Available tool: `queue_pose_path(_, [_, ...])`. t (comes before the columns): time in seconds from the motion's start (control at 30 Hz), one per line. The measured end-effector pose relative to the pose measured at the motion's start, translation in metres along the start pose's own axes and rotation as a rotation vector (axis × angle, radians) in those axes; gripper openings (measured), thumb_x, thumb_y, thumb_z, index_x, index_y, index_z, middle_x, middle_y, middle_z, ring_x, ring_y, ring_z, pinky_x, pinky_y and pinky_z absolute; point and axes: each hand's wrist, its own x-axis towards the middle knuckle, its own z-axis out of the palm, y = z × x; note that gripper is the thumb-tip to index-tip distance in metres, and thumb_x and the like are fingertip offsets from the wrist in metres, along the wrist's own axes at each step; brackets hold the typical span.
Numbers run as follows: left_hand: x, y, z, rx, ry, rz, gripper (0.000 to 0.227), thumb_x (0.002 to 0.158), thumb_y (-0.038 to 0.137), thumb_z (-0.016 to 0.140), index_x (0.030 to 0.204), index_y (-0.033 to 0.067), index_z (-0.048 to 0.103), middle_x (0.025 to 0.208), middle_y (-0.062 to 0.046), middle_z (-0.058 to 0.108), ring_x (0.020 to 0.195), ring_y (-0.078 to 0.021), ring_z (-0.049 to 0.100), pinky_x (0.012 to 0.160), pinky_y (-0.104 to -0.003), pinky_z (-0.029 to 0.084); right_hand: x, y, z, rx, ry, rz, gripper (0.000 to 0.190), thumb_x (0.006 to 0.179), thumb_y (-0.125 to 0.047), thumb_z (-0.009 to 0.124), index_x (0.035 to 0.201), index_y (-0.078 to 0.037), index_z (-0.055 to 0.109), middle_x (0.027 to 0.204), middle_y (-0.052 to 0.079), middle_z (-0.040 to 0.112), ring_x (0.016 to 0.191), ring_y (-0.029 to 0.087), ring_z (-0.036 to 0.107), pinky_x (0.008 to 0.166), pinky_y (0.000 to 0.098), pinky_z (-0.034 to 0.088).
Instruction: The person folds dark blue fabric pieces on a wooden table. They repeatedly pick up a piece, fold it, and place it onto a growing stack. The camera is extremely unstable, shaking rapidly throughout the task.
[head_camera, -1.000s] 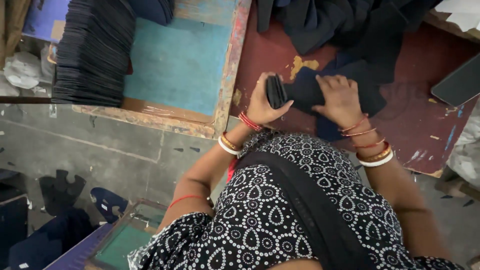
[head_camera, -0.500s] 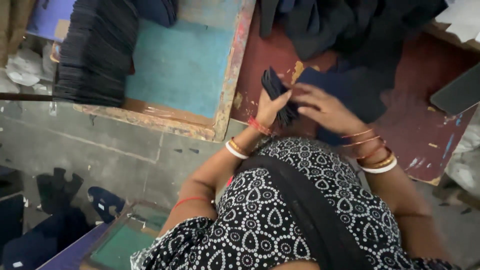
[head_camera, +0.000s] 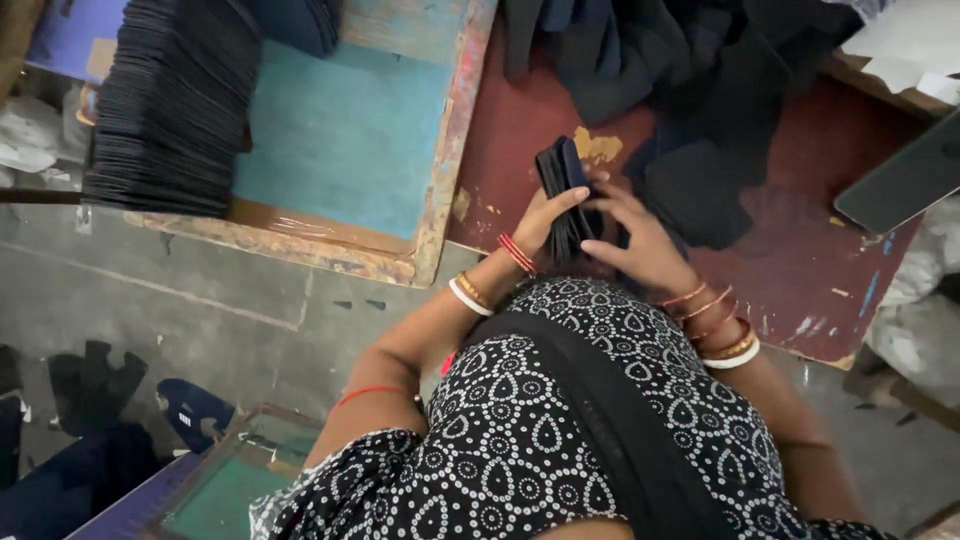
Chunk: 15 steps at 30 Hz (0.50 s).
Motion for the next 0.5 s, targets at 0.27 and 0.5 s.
queue_pose_path(0.27, [-0.009,0.032,-0.002,0.912,-0.003,0.622,0.079,0.069,0.015,0.086,0.136,0.0046,0.047,0.128,-0.014,0.056,0.122,-0.0309,0.055,0.109,-0.042,0.047,-0.065,0.075,-0.039,-0.780,0.334,0.444,0.055,0.093,-0.044,0.085,0.132,-0.009,0.070,0.121,0.020,0.064,0.111,0.041,0.063,0.093,0.0499,0.052])
queue_pose_path(0.5, [-0.013,0.019,-0.004,1.147,-0.065,0.732,0.085,0.061,0.018,0.089,0.136,0.0070,0.050,0.134,-0.016,0.055,0.132,-0.0384,0.050,0.119,-0.049,0.037,-0.073,0.081,-0.035,-0.774,0.421,0.567,0.070,0.076,-0.050,0.093,0.123,-0.005,0.068,0.118,0.021,0.061,0.112,0.043,0.056,0.089,0.0528,0.051])
